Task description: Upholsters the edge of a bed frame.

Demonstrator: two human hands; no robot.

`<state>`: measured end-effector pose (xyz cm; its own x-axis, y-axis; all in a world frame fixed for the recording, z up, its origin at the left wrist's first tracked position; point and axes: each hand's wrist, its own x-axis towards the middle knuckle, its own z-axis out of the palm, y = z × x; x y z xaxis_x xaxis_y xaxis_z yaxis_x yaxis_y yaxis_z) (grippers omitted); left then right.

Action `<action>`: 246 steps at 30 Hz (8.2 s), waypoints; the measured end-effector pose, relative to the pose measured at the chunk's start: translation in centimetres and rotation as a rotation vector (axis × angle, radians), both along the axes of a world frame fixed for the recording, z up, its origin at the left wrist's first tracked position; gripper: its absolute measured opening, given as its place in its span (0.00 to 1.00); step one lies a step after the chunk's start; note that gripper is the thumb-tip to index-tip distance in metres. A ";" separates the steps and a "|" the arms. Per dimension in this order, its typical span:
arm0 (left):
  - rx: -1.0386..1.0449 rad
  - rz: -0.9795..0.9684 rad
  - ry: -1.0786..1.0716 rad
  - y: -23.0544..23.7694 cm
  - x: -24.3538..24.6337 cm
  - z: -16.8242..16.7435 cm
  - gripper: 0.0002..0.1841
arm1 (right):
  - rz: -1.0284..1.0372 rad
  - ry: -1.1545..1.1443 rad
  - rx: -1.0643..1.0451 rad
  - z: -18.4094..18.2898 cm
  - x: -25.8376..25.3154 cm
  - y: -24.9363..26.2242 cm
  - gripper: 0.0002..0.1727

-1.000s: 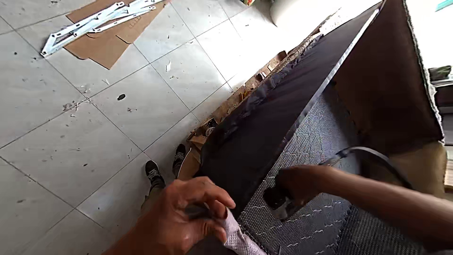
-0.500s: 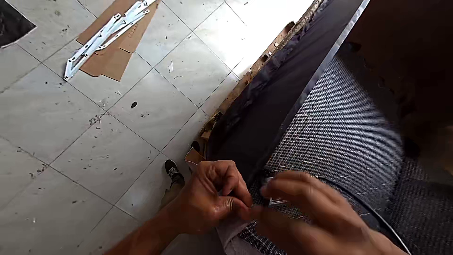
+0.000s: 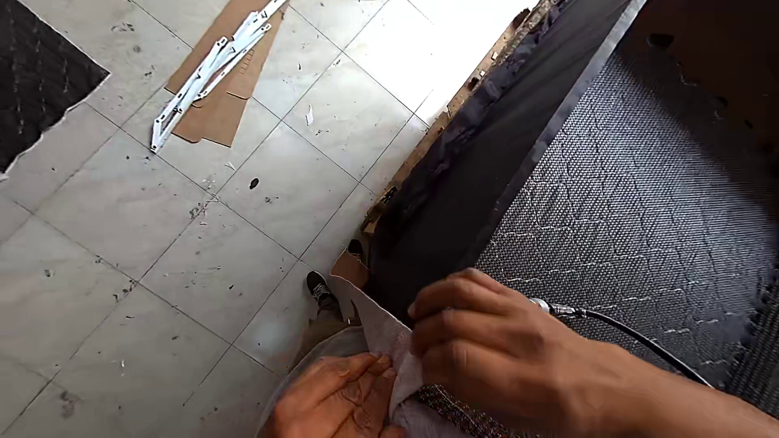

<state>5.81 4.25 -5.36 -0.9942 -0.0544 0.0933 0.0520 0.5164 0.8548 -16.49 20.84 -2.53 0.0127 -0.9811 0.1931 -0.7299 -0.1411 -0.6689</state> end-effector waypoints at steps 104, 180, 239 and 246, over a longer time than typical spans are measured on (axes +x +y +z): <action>0.698 -0.417 0.179 -1.3 -7.2 -8.1 0.16 | 0.318 0.271 0.182 3.4 -0.5 -3.5 0.10; 0.346 -0.247 0.089 -2.3 -3.3 -3.1 0.05 | -0.092 -1.431 0.859 -0.1 -7.6 6.8 0.13; 1.242 -0.536 -1.083 -4.9 -12.4 -30.7 0.02 | -0.746 1.057 1.231 -3.2 13.9 -14.1 0.13; 0.632 -0.466 -0.085 -8.0 -10.4 -29.1 0.27 | -0.763 1.037 1.279 -4.4 13.5 -14.7 0.13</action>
<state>-4.54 -3.80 -34.44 -0.9298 0.3525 0.1060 0.0646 -0.1272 0.9898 -2.99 6.14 -6.95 -0.8498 -0.3497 -0.3944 -0.5271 0.5667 0.6332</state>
